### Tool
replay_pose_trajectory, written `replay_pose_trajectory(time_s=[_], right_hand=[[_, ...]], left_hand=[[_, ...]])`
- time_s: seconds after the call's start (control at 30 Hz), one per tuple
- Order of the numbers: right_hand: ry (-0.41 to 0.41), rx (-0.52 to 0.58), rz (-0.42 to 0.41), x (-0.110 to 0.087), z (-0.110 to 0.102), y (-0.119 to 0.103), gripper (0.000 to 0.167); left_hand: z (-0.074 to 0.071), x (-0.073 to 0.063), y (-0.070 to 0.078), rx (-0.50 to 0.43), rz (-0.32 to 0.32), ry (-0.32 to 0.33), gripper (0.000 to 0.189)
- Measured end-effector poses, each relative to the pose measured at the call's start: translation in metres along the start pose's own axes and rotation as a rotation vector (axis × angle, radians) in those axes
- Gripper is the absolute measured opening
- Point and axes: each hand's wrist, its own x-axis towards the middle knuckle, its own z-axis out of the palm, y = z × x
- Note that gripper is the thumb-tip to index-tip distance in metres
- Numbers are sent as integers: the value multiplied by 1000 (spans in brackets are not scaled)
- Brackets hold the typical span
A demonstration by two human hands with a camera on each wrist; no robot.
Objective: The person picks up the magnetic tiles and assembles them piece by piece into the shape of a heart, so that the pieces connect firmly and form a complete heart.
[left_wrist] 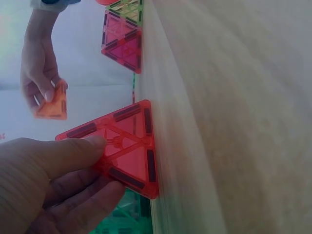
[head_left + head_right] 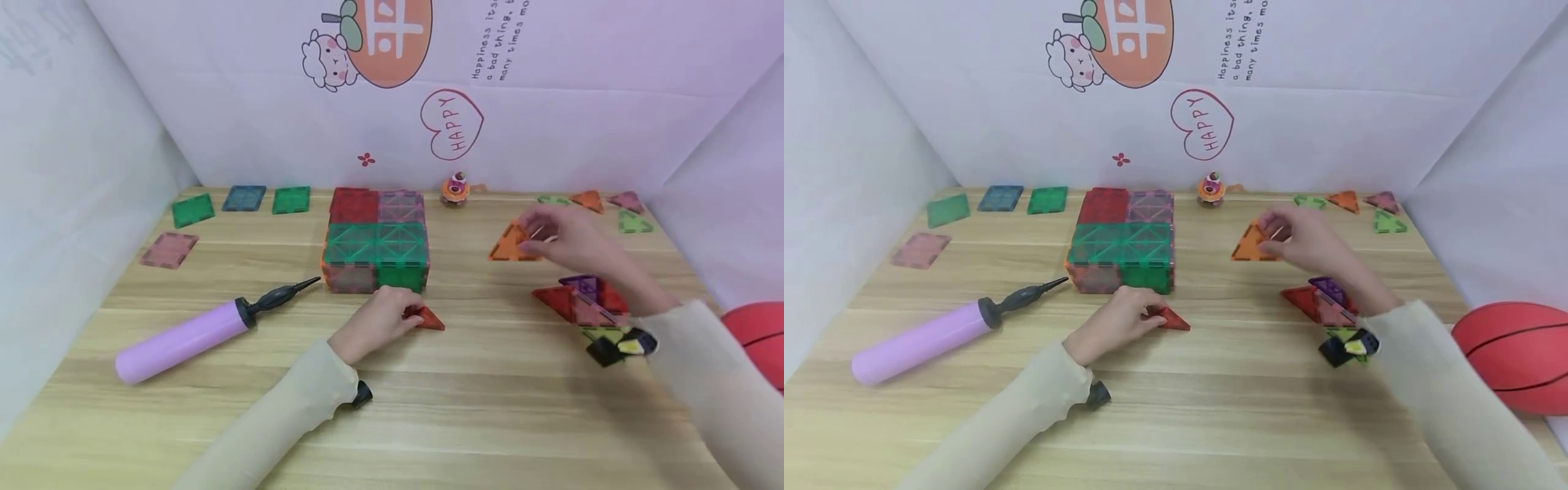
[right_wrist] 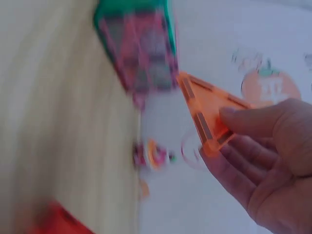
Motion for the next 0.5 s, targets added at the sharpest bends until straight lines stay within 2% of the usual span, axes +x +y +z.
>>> replay_pose_trajectory(time_s=[0.13,0.23,0.37,0.5], right_hand=[[47,141,33,-24,28,-16,21],[51,249,76,-35,48,-24,21],[29,375,98,-41,74,-29,20],[13,427,108,-41,96,-31,21]], left_hand=[[1,-1,0,-25,-16,-10,11],[2,-1,-1,-40,-16,-7,12],[1,-1,-1,-39,-7,3,13],[1,-1,-1,-26,0,5,13]])
